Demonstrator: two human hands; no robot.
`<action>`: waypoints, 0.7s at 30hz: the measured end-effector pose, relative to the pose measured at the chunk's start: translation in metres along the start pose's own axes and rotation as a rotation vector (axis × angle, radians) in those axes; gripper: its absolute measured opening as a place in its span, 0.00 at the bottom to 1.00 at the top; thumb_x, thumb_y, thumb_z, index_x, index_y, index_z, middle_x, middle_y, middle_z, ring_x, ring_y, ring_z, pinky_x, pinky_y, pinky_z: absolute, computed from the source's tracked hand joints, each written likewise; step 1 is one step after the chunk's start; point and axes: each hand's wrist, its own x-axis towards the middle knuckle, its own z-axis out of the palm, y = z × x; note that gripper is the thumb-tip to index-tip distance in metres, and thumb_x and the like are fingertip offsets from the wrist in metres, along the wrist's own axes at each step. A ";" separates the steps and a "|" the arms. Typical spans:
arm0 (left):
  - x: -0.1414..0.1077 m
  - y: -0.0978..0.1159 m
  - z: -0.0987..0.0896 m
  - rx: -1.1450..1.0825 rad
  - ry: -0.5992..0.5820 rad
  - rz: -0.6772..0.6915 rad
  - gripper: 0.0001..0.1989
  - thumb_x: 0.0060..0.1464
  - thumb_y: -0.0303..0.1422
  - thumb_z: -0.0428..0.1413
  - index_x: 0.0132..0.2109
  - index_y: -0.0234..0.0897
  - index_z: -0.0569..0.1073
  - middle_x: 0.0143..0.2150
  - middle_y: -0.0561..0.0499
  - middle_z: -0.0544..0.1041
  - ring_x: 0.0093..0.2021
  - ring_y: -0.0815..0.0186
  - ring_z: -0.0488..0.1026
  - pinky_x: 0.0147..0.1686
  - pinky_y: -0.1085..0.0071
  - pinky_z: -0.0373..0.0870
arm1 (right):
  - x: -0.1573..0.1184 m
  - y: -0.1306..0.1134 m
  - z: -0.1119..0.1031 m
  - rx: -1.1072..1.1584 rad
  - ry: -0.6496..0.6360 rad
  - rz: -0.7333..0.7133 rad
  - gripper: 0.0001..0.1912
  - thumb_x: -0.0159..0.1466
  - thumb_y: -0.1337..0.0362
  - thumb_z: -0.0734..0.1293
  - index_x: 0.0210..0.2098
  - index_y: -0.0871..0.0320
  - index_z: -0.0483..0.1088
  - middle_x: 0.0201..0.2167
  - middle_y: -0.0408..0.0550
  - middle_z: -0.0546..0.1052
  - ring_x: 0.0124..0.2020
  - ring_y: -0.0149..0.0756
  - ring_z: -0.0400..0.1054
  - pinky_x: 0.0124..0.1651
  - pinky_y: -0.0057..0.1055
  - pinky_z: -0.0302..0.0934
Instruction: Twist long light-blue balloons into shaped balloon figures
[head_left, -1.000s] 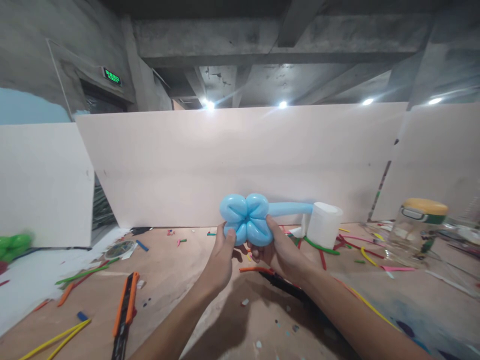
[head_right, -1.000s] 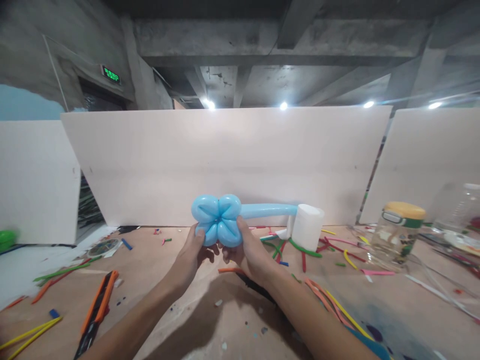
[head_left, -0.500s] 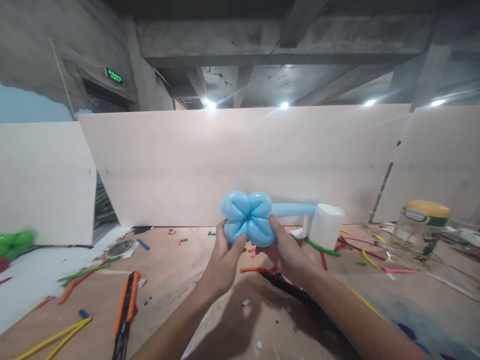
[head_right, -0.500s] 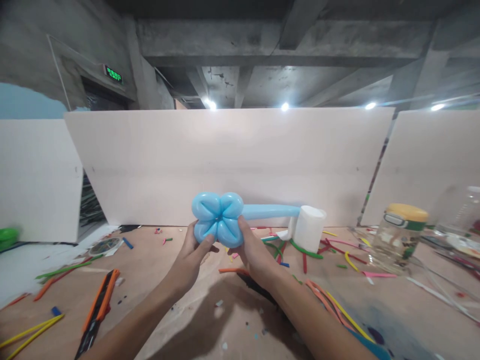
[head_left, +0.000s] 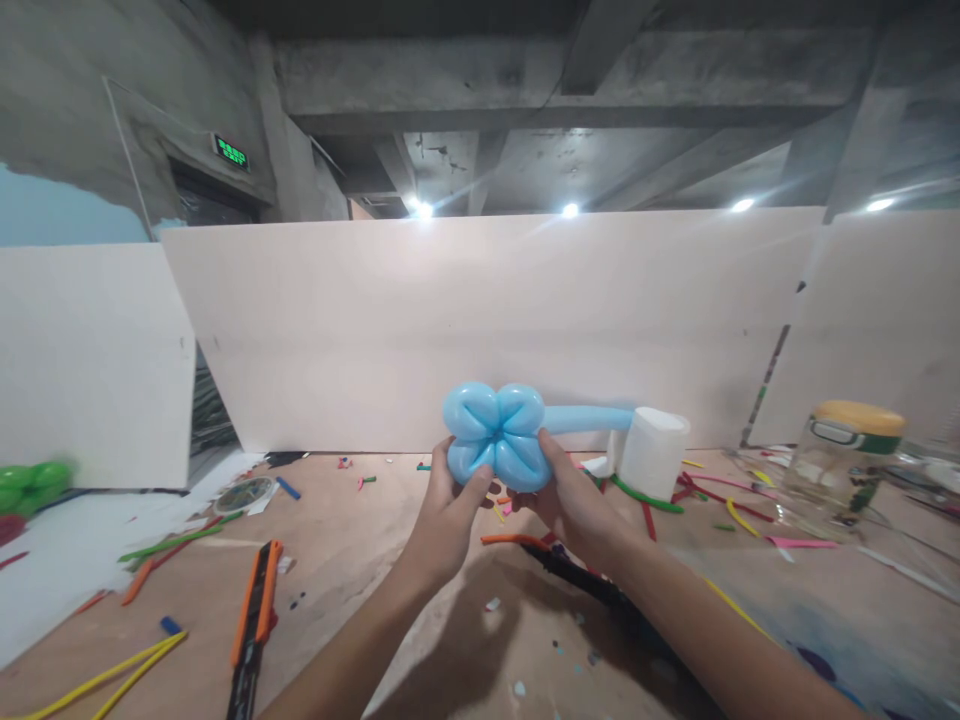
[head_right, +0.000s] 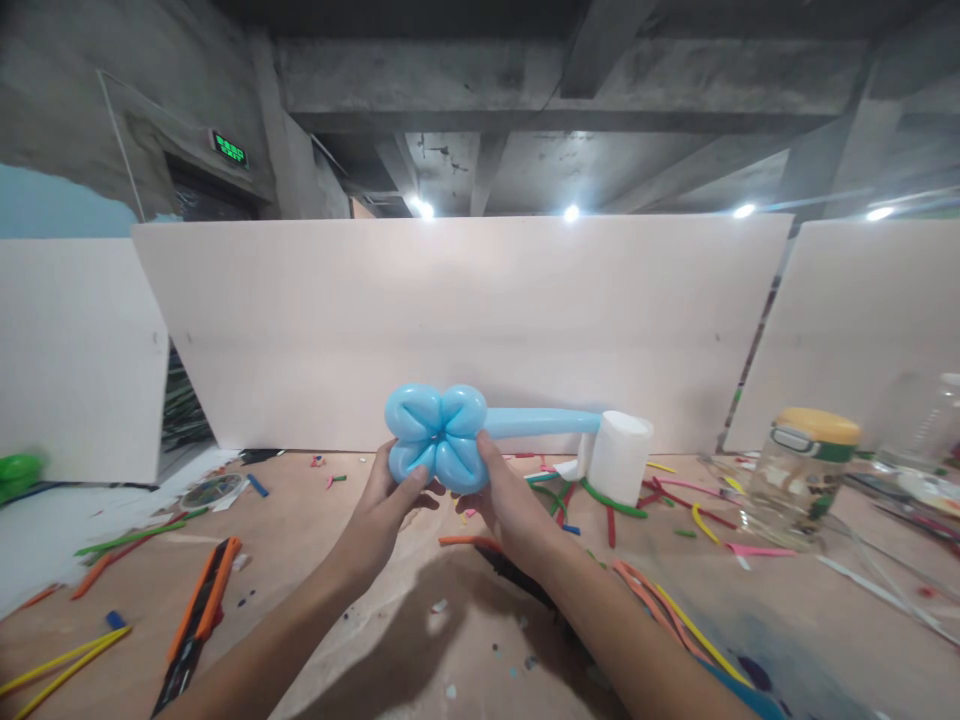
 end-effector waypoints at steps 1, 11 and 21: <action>0.000 0.001 0.000 -0.007 -0.001 -0.005 0.23 0.57 0.41 0.51 0.55 0.39 0.54 0.41 0.49 0.68 0.40 0.64 0.70 0.40 0.65 0.68 | 0.000 0.000 0.000 -0.002 0.001 0.004 0.24 0.55 0.42 0.64 0.27 0.58 0.70 0.23 0.44 0.71 0.26 0.34 0.61 0.29 0.31 0.54; 0.000 0.003 -0.002 0.033 0.017 0.025 0.24 0.55 0.41 0.53 0.56 0.38 0.55 0.41 0.49 0.69 0.39 0.64 0.71 0.39 0.65 0.68 | 0.000 -0.001 0.000 -0.012 -0.011 -0.004 0.24 0.56 0.41 0.63 0.28 0.58 0.69 0.24 0.44 0.70 0.26 0.34 0.61 0.29 0.31 0.54; 0.000 0.000 -0.003 0.045 0.058 0.038 0.26 0.52 0.40 0.57 0.54 0.40 0.57 0.45 0.47 0.71 0.40 0.64 0.71 0.39 0.67 0.68 | 0.000 -0.001 -0.002 -0.029 -0.002 -0.001 0.24 0.56 0.41 0.64 0.28 0.58 0.68 0.24 0.44 0.69 0.26 0.35 0.61 0.29 0.32 0.55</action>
